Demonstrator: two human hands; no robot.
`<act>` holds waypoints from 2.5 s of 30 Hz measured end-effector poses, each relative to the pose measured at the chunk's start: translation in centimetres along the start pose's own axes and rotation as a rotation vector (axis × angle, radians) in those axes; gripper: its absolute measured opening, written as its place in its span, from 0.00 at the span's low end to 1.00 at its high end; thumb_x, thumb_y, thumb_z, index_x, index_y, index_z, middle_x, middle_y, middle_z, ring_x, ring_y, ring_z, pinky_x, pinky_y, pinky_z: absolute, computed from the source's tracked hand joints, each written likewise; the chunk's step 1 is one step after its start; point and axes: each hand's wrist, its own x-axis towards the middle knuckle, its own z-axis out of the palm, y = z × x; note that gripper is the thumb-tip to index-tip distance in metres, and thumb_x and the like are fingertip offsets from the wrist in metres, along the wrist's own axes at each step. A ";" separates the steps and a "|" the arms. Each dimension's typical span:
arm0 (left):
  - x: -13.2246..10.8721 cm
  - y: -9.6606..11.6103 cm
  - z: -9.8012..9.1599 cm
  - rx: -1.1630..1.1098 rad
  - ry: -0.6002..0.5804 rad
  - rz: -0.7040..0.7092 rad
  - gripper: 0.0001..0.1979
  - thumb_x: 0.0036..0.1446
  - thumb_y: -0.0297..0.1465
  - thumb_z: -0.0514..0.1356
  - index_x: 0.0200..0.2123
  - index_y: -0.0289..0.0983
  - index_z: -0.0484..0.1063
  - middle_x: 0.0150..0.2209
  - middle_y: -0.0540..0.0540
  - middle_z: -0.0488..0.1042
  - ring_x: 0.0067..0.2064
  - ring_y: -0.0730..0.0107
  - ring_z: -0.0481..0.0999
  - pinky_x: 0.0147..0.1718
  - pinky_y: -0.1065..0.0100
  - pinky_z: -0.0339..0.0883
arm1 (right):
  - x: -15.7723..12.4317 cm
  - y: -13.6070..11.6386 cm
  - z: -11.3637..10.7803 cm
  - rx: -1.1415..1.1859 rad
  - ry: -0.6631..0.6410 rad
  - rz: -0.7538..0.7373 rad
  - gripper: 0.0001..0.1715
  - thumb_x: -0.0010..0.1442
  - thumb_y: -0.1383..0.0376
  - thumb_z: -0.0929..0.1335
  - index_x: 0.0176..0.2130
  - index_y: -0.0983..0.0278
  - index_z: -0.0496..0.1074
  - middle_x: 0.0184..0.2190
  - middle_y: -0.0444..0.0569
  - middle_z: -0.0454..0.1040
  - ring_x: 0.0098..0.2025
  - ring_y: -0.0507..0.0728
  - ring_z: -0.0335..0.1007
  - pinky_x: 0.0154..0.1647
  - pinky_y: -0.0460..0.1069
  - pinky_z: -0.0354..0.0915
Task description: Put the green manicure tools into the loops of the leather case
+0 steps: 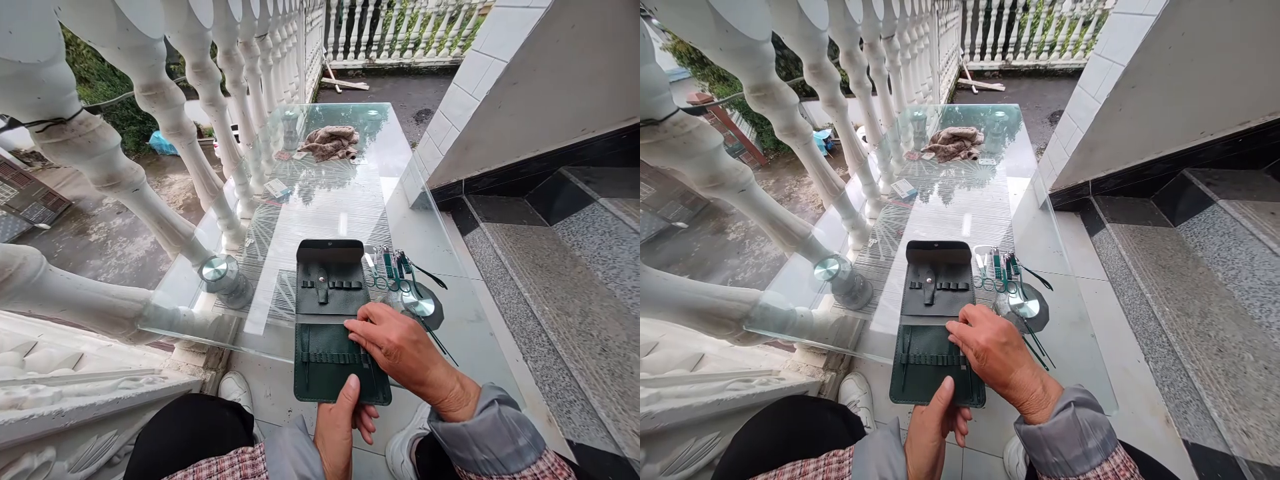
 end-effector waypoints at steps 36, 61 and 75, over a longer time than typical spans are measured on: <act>-0.1 0.4 0.2 -0.012 0.035 -0.022 0.28 0.42 0.53 0.65 0.29 0.31 0.70 0.19 0.46 0.72 0.20 0.74 0.66 0.16 0.73 0.58 | -3.4 4.1 -2.1 0.099 -0.023 0.490 0.04 0.57 0.64 0.64 0.35 0.59 0.69 0.34 0.44 0.71 0.34 0.54 0.67 0.33 0.49 0.63; -0.2 0.4 0.1 -0.006 0.015 0.000 0.23 0.45 0.50 0.64 0.29 0.32 0.71 0.20 0.46 0.72 0.21 0.72 0.65 0.17 0.71 0.58 | -2.6 5.2 -3.0 -0.018 -0.004 0.325 0.09 0.60 0.69 0.60 0.33 0.60 0.67 0.33 0.47 0.69 0.36 0.55 0.65 0.35 0.50 0.62; 0.0 0.1 -0.1 0.005 0.016 0.018 0.24 0.46 0.49 0.64 0.29 0.31 0.72 0.19 0.47 0.72 0.20 0.73 0.66 0.16 0.73 0.58 | -4.4 5.6 -4.2 0.088 -0.050 0.446 0.05 0.57 0.66 0.63 0.30 0.60 0.68 0.30 0.45 0.70 0.31 0.53 0.66 0.31 0.48 0.62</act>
